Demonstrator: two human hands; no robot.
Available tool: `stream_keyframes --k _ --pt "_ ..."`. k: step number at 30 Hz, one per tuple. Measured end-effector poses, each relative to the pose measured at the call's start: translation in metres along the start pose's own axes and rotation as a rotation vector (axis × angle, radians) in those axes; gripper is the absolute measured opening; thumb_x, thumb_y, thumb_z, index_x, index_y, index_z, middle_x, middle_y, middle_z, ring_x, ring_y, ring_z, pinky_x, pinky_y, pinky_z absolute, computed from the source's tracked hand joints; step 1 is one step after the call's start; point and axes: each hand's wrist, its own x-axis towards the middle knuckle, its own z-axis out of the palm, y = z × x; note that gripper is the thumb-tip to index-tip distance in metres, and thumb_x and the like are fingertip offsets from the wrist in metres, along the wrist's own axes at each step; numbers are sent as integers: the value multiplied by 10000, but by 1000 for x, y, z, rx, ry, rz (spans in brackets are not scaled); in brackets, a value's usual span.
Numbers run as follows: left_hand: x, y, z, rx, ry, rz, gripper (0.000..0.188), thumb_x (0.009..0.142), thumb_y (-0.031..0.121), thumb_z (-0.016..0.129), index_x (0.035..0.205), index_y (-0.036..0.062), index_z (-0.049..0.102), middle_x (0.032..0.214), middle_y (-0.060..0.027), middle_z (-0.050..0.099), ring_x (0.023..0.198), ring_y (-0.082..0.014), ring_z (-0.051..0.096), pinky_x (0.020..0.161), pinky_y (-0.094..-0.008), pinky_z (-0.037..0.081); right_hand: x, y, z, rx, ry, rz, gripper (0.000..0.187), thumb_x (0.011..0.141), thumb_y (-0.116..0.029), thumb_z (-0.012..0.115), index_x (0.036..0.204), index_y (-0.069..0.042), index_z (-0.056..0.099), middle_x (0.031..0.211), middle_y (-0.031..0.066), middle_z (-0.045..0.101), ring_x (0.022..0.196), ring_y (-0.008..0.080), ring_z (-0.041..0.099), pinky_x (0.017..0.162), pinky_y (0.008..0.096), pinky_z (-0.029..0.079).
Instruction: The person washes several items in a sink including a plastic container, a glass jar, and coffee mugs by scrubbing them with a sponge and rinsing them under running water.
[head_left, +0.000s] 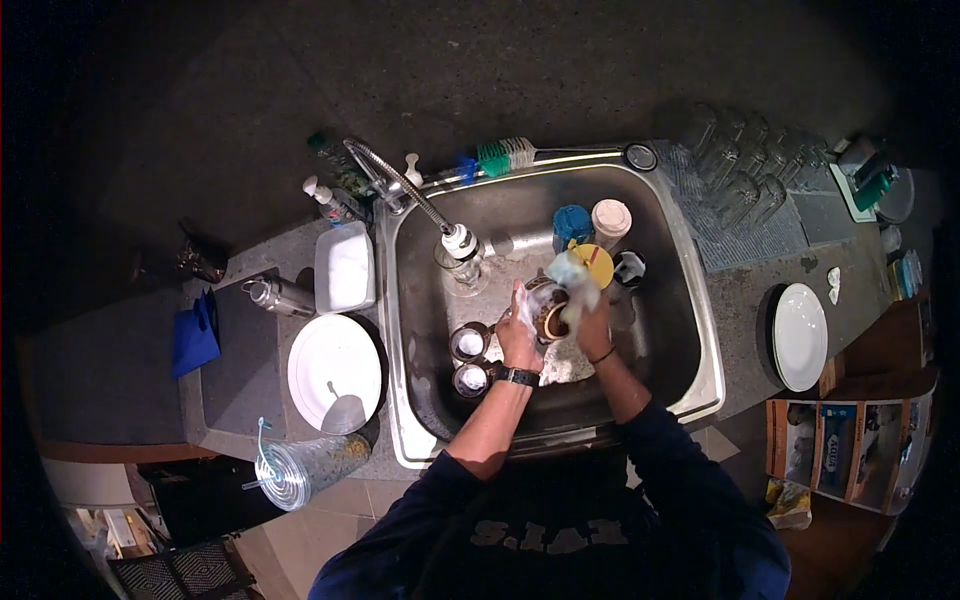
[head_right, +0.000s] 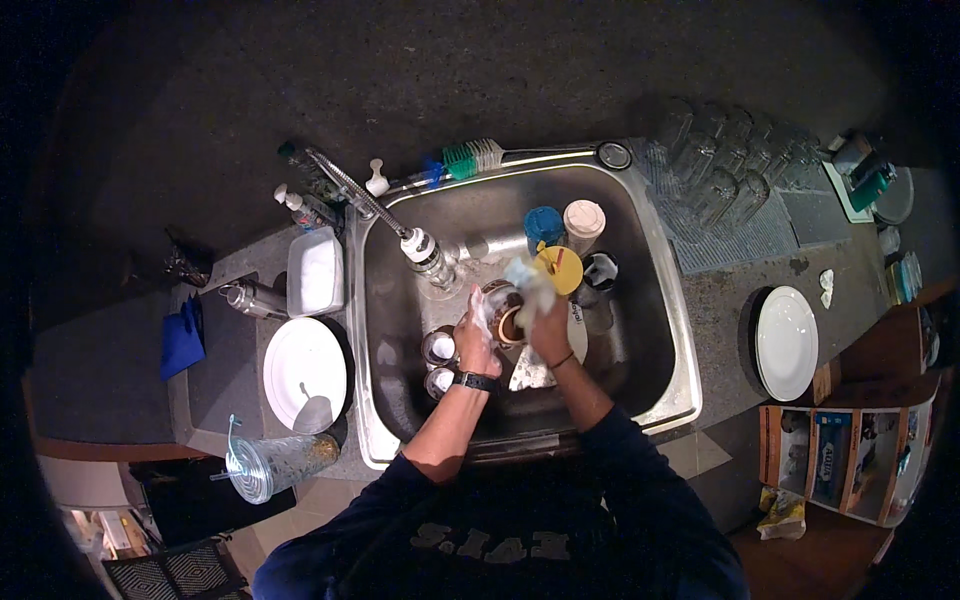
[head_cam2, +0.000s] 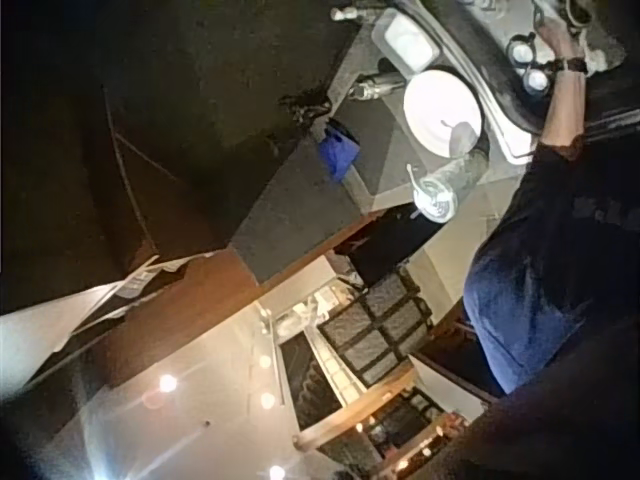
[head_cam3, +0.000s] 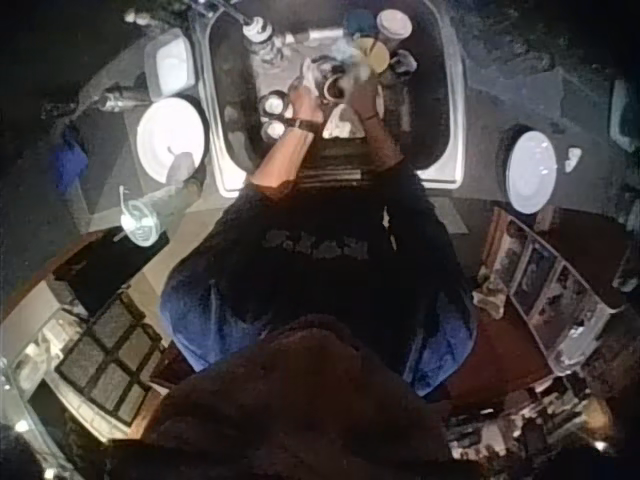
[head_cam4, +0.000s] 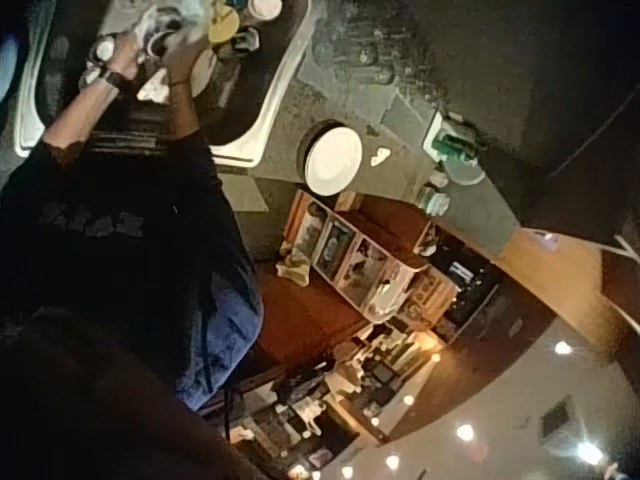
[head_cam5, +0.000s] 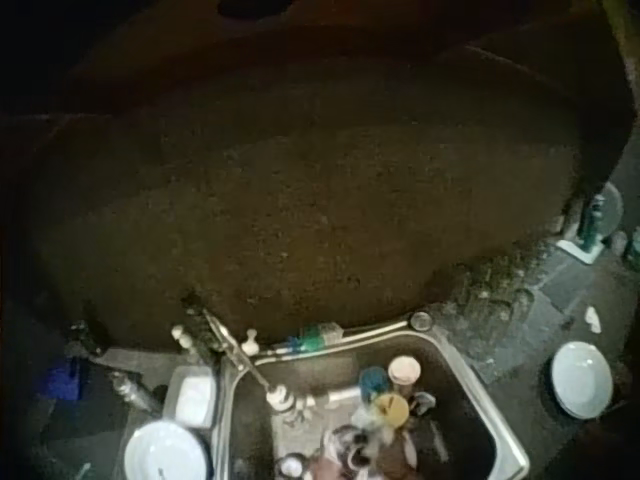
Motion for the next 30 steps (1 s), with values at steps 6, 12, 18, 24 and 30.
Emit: stream_keyframes --k 6,12,18,24,30 --pt "36 -21 -37 288 -46 -16 364 908 381 672 807 32 673 749 5 625 605 -80 544 540 -265 447 7 -29 -1 -542 -207 -400 421 806 -114 632 1216 -38 573 1293 190 542 1246 374 471 1076 462 346" --pt "12 1 -26 -119 -248 -143 340 950 337 606 1005 3 635 821 -62 665 687 -158 654 622 -307 552 -12 -40 4 -664 -289 -689 398 806 -142 596 1188 -31 600 1277 191 553 1248 395 461 1077 483 328" --pt "18 0 -26 -274 -348 -138 381 1000 348 493 1120 7 612 1005 -86 685 844 -203 663 719 -336 550 -10 -12 22 -124 49 -98 376 843 -104 578 1190 40 571 1288 244 538 1205 425 500 1066 474 355" --pt "42 -22 -58 -313 -404 -236 439 1014 368 424 1240 17 561 1122 -114 660 979 -244 645 860 -381 526 -15 -22 10 -468 -165 -488 273 789 -64 633 1061 -44 655 1251 184 585 1236 382 515 1074 444 387" --pt "40 -27 -65 -232 -298 -217 486 1006 420 404 1249 28 557 1148 -119 655 1016 -262 641 889 -404 519 -2 -15 4 -424 -284 -491 301 770 -45 642 1071 -44 653 1215 165 604 1180 378 546 1039 446 421"
